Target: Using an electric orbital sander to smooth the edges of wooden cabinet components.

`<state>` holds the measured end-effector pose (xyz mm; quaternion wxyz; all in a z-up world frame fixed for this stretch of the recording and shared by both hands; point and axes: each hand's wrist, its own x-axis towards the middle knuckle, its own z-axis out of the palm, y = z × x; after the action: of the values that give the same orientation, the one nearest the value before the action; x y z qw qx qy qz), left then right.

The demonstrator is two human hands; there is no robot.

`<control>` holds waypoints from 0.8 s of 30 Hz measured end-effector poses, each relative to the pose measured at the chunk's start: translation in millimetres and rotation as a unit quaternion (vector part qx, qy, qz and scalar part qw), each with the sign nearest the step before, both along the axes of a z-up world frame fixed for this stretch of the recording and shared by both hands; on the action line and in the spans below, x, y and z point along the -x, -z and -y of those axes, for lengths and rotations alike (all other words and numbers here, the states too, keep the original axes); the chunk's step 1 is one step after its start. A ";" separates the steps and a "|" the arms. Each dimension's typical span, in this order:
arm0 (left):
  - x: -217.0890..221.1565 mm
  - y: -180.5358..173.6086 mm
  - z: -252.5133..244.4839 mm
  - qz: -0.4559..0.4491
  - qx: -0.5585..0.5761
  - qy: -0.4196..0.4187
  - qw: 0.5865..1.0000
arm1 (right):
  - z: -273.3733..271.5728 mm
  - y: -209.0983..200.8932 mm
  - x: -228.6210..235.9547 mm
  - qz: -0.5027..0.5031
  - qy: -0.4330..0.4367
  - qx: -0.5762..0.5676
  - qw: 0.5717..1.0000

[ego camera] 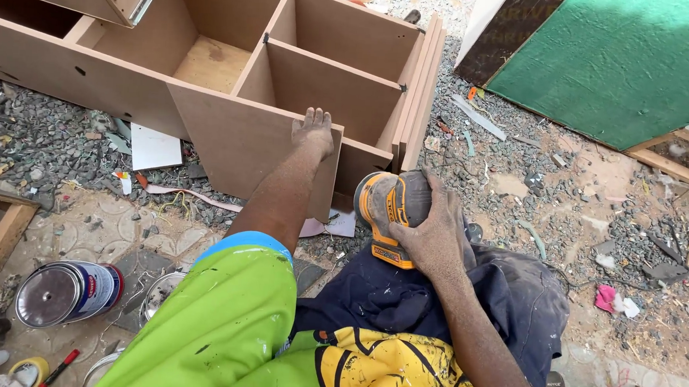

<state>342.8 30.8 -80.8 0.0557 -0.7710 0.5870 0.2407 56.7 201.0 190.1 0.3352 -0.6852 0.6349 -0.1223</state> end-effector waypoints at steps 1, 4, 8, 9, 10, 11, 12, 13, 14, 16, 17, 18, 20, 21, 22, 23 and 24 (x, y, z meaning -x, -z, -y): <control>-0.8 0.2 -7.3 0.001 -0.002 0.000 1.000 | 3.2 4.1 1.1 0.001 0.000 -0.002 1.000; -3.0 -0.7 -27.2 0.029 0.038 0.021 0.999 | 9.9 13.0 3.0 0.001 -0.012 -0.001 1.000; -8.3 1.6 -41.8 0.091 0.136 0.041 0.986 | 9.3 9.0 1.1 0.015 -0.025 0.005 1.000; -11.2 3.5 -42.5 0.114 0.157 0.046 0.980 | 10.2 6.4 0.3 0.016 -0.031 0.005 0.999; -14.7 12.4 -47.8 0.115 0.151 0.043 0.981 | 9.1 8.5 0.5 0.016 -0.033 0.000 0.999; -19.1 20.1 -51.1 0.127 0.130 0.059 0.982 | 9.6 10.1 -0.1 0.008 -0.037 0.003 0.999; -23.3 27.3 -54.8 0.138 0.108 0.075 0.982 | 9.6 11.3 -0.4 -0.001 -0.041 0.006 0.999; -22.4 16.8 -69.3 0.140 0.105 0.074 0.982 | 7.3 5.1 -2.8 0.001 -0.043 0.004 0.999; -20.8 5.9 -84.2 0.116 0.072 0.082 0.987 | 4.5 -1.5 -4.7 0.005 -0.042 -0.003 0.999; -20.5 -4.2 -99.0 0.096 0.042 0.090 0.990 | 3.6 -5.7 -5.7 0.013 -0.040 -0.005 0.999; -20.4 -2.1 -100.0 0.098 0.021 0.087 0.991 | 5.3 -3.3 -4.1 0.014 -0.038 -0.003 0.999; -19.5 -0.1 -101.3 0.100 -0.001 0.084 0.991 | 6.8 -1.0 -1.7 0.015 -0.036 0.000 0.999; -15.1 -8.7 -103.7 0.106 -0.012 0.105 0.989 | 1.6 -1.4 3.1 0.027 -0.035 0.000 0.999; -15.3 -15.1 -95.6 0.113 -0.017 0.125 0.986 | 4.2 -2.1 3.6 0.040 -0.034 0.007 0.999; -20.5 -18.6 -86.0 0.115 -0.011 0.128 0.985 | 7.9 -7.0 4.2 0.042 -0.030 0.013 0.999; -18.2 -16.9 -86.8 0.113 -0.024 0.128 0.985 | 4.7 -10.9 9.7 0.056 -0.028 0.019 0.998; -15.9 -15.2 -87.5 0.111 -0.038 0.128 0.985 | 1.5 -14.8 15.0 0.069 -0.025 0.025 0.997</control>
<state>358.7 118.4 -65.6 0.1800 -0.7088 0.6613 0.1668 41.7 199.5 204.9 0.3645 -0.6987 0.5897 -0.1768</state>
